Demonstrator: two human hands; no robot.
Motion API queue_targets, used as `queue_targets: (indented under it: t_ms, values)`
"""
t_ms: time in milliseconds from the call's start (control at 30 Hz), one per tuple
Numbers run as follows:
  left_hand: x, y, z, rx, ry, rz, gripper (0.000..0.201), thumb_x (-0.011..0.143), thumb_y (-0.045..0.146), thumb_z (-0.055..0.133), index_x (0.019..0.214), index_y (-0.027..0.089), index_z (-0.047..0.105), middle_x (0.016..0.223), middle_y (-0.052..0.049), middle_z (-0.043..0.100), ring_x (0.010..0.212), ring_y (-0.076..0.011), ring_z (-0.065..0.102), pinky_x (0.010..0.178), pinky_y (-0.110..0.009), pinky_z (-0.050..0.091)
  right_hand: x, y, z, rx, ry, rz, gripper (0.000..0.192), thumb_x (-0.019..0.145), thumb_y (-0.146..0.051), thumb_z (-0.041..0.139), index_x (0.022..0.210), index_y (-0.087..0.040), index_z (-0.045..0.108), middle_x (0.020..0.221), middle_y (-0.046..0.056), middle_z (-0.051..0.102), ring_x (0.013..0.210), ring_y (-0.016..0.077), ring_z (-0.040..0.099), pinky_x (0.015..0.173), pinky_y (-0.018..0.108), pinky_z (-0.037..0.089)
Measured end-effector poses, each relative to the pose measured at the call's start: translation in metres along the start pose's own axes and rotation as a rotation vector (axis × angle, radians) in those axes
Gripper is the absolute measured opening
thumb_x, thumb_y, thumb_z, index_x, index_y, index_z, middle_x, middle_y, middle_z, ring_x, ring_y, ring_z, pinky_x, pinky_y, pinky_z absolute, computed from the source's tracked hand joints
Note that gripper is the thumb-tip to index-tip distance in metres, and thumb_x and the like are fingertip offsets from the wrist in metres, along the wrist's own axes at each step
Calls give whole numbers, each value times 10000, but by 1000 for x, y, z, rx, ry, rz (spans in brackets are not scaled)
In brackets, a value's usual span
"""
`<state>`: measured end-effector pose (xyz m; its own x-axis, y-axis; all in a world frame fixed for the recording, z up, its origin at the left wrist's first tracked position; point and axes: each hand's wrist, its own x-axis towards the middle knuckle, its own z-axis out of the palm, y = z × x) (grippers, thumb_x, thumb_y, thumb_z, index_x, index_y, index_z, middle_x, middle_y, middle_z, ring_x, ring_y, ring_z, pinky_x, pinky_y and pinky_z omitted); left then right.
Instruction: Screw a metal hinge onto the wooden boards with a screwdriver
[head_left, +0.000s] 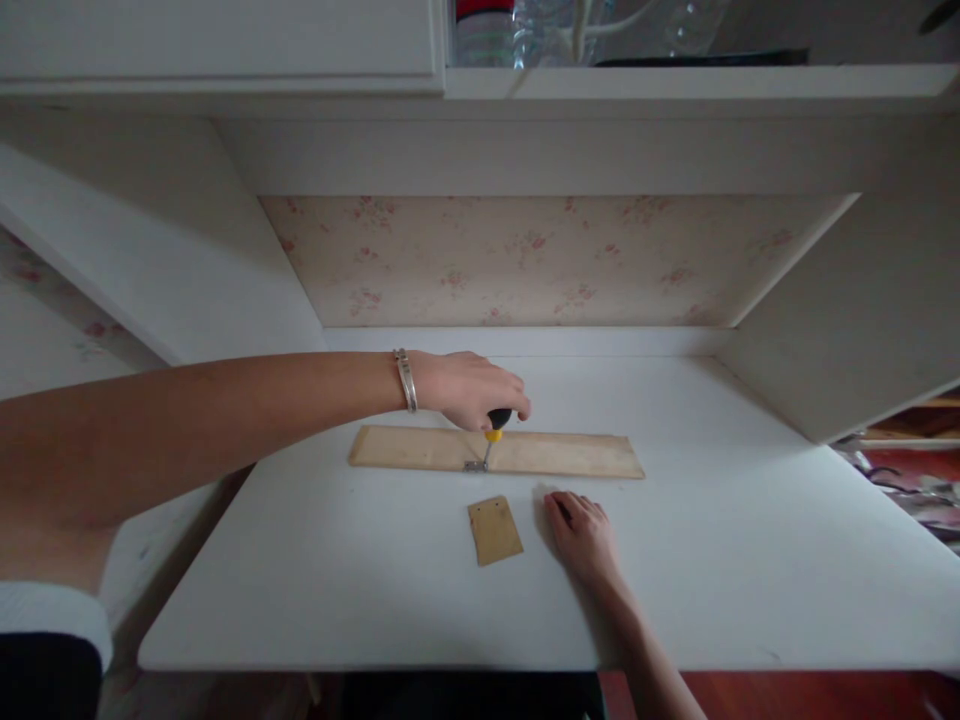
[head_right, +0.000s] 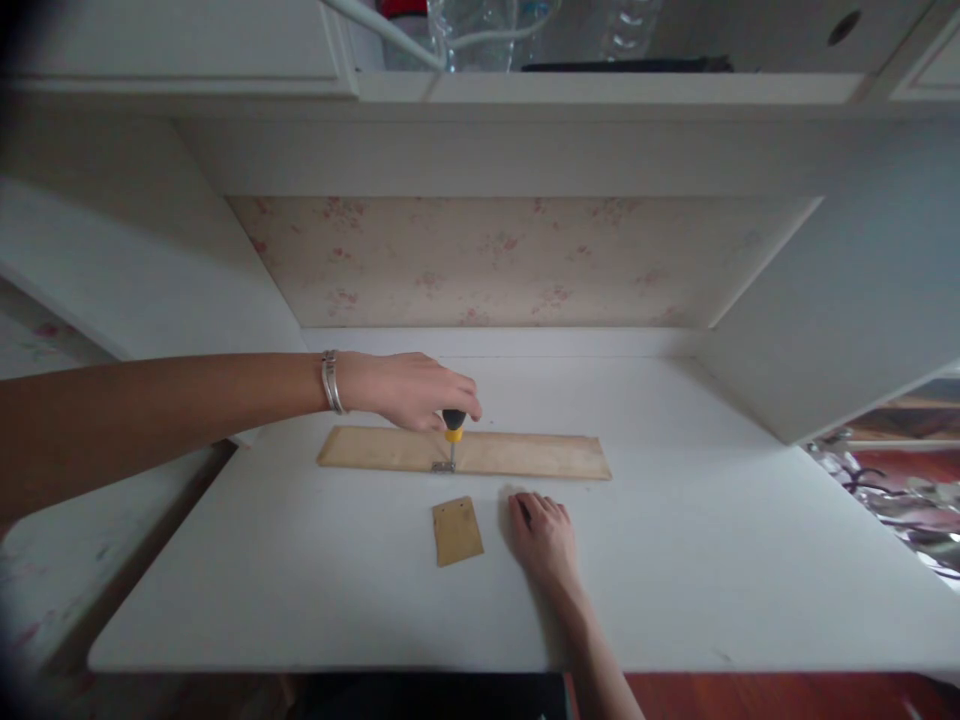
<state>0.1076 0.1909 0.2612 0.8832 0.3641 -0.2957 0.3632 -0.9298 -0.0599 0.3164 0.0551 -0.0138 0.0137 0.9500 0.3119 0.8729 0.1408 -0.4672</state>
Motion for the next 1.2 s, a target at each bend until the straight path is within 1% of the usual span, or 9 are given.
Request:
queue_targets:
  t_ms: [100, 200, 400, 467, 567, 733, 867, 1067, 1200]
  values:
    - [1, 0, 1, 50, 16, -72, 237, 867, 377, 507, 1063, 290, 606, 1006, -47, 637, 885, -223, 586, 704, -314, 412, 1, 0, 0, -7, -6, -1, 365, 963, -392, 358, 876, -200, 656, 842, 49, 670, 788, 194, 592, 749, 297, 355]
    - [2, 0, 4, 80, 49, -180, 374, 899, 510, 392, 1066, 252, 607, 953, -89, 642, 831, -251, 596, 694, -347, 419, 1, 0, 0, -14, -8, 0, 365, 959, -389, 358, 878, -197, 658, 846, 56, 671, 794, 198, 592, 751, 302, 359]
    - [1, 1, 6, 16, 30, 29, 334, 817, 336, 597, 1148, 322, 559, 1170, -30, 577, 919, -206, 584, 690, -295, 415, 1, 2, 1, -19, -16, 3, 364, 954, -390, 363, 877, -198, 663, 851, 57, 672, 795, 195, 592, 749, 301, 358]
    - [3, 1, 7, 43, 26, -33, 232, 855, 350, 545, 1071, 286, 600, 1033, -49, 625, 881, -218, 590, 688, -307, 415, 1, 2, 1, -21, -21, 2, 367, 957, -387, 360, 874, -198, 663, 847, 54, 671, 795, 196, 590, 750, 302, 356]
    - [5, -1, 10, 64, 47, -136, 366, 892, 512, 429, 1072, 240, 596, 967, -90, 624, 830, -239, 594, 685, -334, 421, 1, 1, 0, -26, -23, 3, 362, 959, -382, 360, 881, -198, 661, 851, 45, 670, 797, 197, 589, 750, 304, 355]
    - [0, -1, 8, 86, 34, 20, 440, 800, 419, 623, 1206, 294, 509, 1189, -59, 531, 820, -199, 589, 655, -303, 415, 1, 1, 0, -28, -20, 0, 353, 954, -377, 366, 873, -202, 662, 849, 42, 672, 791, 191, 590, 743, 302, 360]
    - [2, 1, 9, 94, 20, -15, 249, 844, 366, 576, 1071, 266, 564, 1057, -45, 601, 847, -207, 587, 641, -297, 404, 1, 1, 0, -28, -22, 2, 358, 952, -369, 361, 880, -199, 668, 858, 52, 674, 801, 192, 592, 751, 306, 364]
    - [10, 3, 13, 123, 36, -91, 355, 875, 505, 506, 1102, 234, 534, 932, -85, 633, 822, -245, 591, 654, -325, 404, 0, 1, 0, -18, -19, 2, 363, 956, -392, 362, 888, -202, 664, 866, 47, 673, 797, 188, 593, 753, 300, 365]
    - [3, 3, 4, 38, -7, -3, 354, 818, 364, 614, 1145, 277, 514, 1164, -57, 556, 889, -202, 575, 658, -292, 393, 0, 2, 2, -16, -12, 7, 362, 952, -389, 369, 875, -200, 667, 855, 50, 673, 792, 191, 594, 753, 299, 362]
